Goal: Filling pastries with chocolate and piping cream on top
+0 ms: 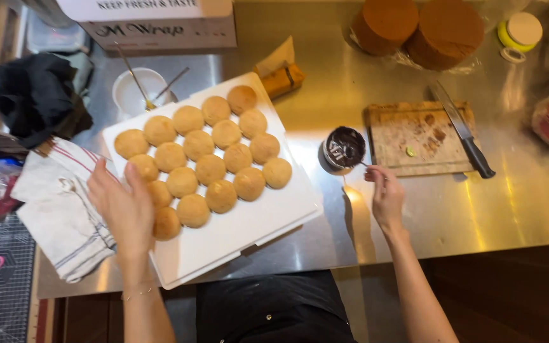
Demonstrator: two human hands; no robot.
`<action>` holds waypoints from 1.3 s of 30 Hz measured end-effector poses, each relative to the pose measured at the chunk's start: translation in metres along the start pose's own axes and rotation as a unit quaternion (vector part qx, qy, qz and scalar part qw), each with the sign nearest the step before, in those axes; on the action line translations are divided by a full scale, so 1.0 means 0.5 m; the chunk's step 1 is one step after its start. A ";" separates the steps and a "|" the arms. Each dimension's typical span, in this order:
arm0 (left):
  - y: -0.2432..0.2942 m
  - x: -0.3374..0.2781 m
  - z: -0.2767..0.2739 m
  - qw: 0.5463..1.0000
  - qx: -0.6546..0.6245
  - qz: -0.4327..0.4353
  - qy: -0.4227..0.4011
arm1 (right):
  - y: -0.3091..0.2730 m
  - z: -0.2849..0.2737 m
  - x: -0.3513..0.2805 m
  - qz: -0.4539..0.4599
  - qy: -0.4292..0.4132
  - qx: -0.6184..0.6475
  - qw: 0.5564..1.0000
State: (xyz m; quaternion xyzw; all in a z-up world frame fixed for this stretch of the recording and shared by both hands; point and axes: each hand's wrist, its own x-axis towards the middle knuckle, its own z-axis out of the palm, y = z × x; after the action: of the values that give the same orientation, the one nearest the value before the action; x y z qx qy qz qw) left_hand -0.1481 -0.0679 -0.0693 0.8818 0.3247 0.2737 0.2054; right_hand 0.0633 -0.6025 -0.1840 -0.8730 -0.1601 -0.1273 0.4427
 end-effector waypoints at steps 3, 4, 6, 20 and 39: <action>-0.010 -0.045 0.000 0.996 -0.055 -0.034 -0.061 | 0.052 0.006 -0.008 -0.031 -0.057 -0.061 0.996; -0.007 -0.042 0.002 0.996 -0.052 -0.036 -0.062 | 0.043 0.003 -0.002 -0.030 -0.059 -0.060 0.996; -0.001 -0.037 0.009 0.990 -0.105 -0.082 -0.054 | 0.024 -0.004 0.013 -0.013 -0.073 -0.010 0.997; -0.033 0.066 -0.003 0.980 -0.069 -0.119 -0.142 | -0.028 -0.027 0.082 0.045 -0.107 0.189 0.975; -0.075 0.175 0.062 0.986 -0.116 -0.015 -0.123 | 0.334 0.092 -0.004 0.523 0.254 0.652 0.486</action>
State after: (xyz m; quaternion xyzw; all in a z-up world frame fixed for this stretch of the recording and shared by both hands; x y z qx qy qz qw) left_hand -0.0904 0.0129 -0.0828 0.8740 0.2764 0.1961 0.3482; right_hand 0.1309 -0.6584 -0.3337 -0.1870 0.4084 0.0528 0.8919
